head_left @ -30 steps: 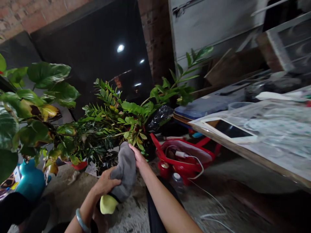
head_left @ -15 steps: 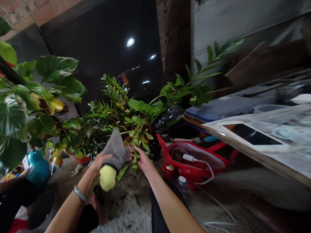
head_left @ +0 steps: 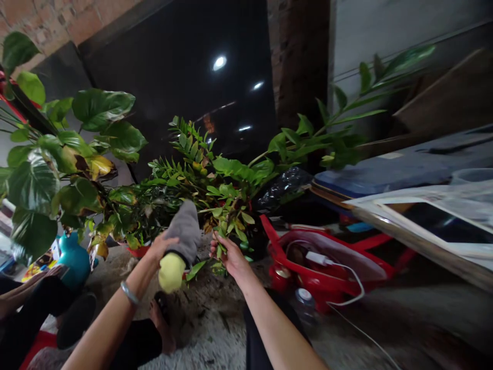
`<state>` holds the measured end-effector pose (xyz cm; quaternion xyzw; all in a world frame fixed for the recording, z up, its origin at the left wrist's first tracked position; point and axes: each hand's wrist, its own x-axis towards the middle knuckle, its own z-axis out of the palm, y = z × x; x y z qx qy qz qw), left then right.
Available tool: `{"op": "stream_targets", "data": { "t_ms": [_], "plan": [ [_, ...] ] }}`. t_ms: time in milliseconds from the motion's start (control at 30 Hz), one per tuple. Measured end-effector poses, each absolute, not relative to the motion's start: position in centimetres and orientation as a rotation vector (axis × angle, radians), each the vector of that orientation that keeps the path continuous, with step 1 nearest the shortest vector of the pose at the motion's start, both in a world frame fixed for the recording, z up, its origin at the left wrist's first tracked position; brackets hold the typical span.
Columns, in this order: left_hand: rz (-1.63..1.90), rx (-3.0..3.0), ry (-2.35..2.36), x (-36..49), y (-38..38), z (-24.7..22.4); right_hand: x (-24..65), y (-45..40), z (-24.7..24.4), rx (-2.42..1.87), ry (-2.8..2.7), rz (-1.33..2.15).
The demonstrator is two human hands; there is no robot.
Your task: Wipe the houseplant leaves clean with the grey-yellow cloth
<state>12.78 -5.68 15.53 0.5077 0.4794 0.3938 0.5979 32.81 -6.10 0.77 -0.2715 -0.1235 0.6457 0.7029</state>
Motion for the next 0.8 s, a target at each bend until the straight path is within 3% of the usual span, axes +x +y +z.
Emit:
{"op": "stream_targets", "data": {
  "t_ms": [133, 333, 400, 567, 667, 800],
  "plan": [
    [0.832, 1.274, 1.019, 11.8, -8.6, 15.5, 33.2, -6.6, 0.8, -0.632, -0.251, 1.459],
    [1.304, 1.5, 0.923, 13.4, -4.8, 21.3, 33.1, -6.8, 1.0, -0.654, -0.242, 1.452],
    [1.286, 1.452, 1.047, 13.7, -3.7, 19.6, 32.8, -6.7, 1.1, -0.646, -0.239, 1.442],
    [0.866, 1.347, 1.202, 12.0, -6.8, 14.1, 32.7, -6.6, 1.0, -0.651, -0.242, 1.418],
    [0.887, 1.385, 1.035, 11.1, -8.6, 16.7, 33.0, -6.6, 0.8, -0.671, -0.244, 1.406],
    [1.265, 1.5, 0.91, 12.1, -6.6, 22.2, 33.0, -6.6, 0.6, -0.673, -0.258, 1.415]
  ]
}}
